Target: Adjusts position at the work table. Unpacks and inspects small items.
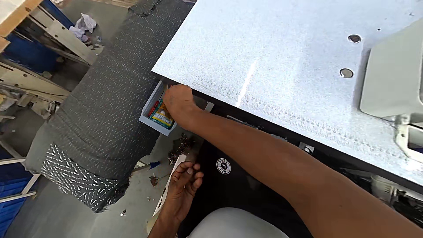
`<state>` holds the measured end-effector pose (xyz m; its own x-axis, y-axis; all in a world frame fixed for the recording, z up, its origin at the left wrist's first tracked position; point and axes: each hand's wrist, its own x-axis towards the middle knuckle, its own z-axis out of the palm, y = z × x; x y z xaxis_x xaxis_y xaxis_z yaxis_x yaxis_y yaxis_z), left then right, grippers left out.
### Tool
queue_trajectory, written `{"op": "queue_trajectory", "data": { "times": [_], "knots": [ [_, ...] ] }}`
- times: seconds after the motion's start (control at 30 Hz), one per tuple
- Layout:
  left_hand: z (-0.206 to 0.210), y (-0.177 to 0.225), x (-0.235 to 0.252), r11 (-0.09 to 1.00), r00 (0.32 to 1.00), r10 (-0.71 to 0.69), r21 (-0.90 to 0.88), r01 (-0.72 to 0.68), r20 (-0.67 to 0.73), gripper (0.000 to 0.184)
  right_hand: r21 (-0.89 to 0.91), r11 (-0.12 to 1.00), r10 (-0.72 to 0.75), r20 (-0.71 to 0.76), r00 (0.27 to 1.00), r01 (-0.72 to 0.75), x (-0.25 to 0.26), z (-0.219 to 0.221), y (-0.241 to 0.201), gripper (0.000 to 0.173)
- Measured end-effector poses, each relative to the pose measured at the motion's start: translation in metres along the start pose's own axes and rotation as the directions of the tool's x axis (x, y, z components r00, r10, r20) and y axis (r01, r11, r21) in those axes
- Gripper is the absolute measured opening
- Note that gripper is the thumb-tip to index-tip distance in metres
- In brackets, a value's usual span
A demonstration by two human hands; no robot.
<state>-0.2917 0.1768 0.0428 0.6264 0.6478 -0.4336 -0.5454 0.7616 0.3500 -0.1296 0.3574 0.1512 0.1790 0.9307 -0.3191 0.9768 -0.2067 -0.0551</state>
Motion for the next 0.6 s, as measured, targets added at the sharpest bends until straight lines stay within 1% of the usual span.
{"op": "queue_trajectory", "data": {
  "times": [0.07,0.13,0.2,0.27,0.3,0.37,0.43,0.47,0.5,0.53,0.57,0.6],
  "knots": [
    [0.005,0.006,0.003,1.000,0.999,-0.006,0.007,0.005,0.036,0.018,-0.037,0.996,0.077,0.061,0.995,-0.075,0.006,-0.002,-0.009,0.017],
    [0.007,0.012,0.005,1.000,0.998,0.005,0.012,-0.006,0.064,0.018,-0.061,0.995,0.090,0.095,0.991,-0.085,0.008,-0.003,-0.010,0.017],
    [0.007,0.018,0.008,0.999,0.995,0.025,0.019,-0.027,0.099,0.018,-0.072,0.997,0.028,0.094,0.995,-0.021,0.002,-0.005,-0.003,0.014],
    [0.004,0.023,0.009,0.999,0.994,0.044,0.025,-0.047,0.104,0.017,-0.058,0.996,-0.061,0.064,0.996,0.065,-0.013,-0.007,0.007,0.013],
    [0.002,0.024,0.009,0.998,0.994,0.048,0.029,-0.051,0.093,0.016,-0.051,0.994,-0.097,0.009,0.995,0.098,-0.023,-0.003,0.014,0.014],
    [-0.004,0.023,0.010,0.999,0.998,0.045,0.023,-0.046,0.051,0.015,-0.046,0.986,-0.163,-0.162,0.973,0.158,-0.042,0.010,0.029,0.017],
    [-0.005,0.022,0.011,0.999,0.999,0.033,0.009,-0.033,-0.013,0.015,-0.065,0.977,-0.213,-0.355,0.910,0.204,-0.051,0.028,0.043,0.017],
    [-0.004,0.023,0.012,0.999,0.998,0.033,0.011,-0.032,-0.057,0.014,-0.050,0.975,-0.218,-0.411,0.885,0.217,-0.055,0.035,0.048,0.015],
    [-0.005,0.026,0.014,0.999,0.994,0.043,0.027,-0.040,-0.101,0.014,0.010,0.974,-0.204,-0.410,0.889,0.228,-0.059,0.036,0.051,0.019],
    [-0.005,0.029,0.016,0.997,0.987,0.066,0.050,-0.059,-0.145,0.015,0.105,0.967,-0.181,-0.353,0.918,0.232,-0.062,0.032,0.051,0.026],
    [-0.007,0.033,0.017,0.993,0.976,0.100,0.074,-0.087,-0.191,0.016,0.220,0.950,-0.163,-0.256,0.953,0.221,-0.064,0.027,0.051,0.033],
    [-0.011,0.038,0.018,0.988,0.965,0.138,0.093,-0.119,-0.224,0.018,0.320,0.924,-0.161,-0.174,0.971,0.211,-0.062,0.023,0.049,0.039]
  ]
}}
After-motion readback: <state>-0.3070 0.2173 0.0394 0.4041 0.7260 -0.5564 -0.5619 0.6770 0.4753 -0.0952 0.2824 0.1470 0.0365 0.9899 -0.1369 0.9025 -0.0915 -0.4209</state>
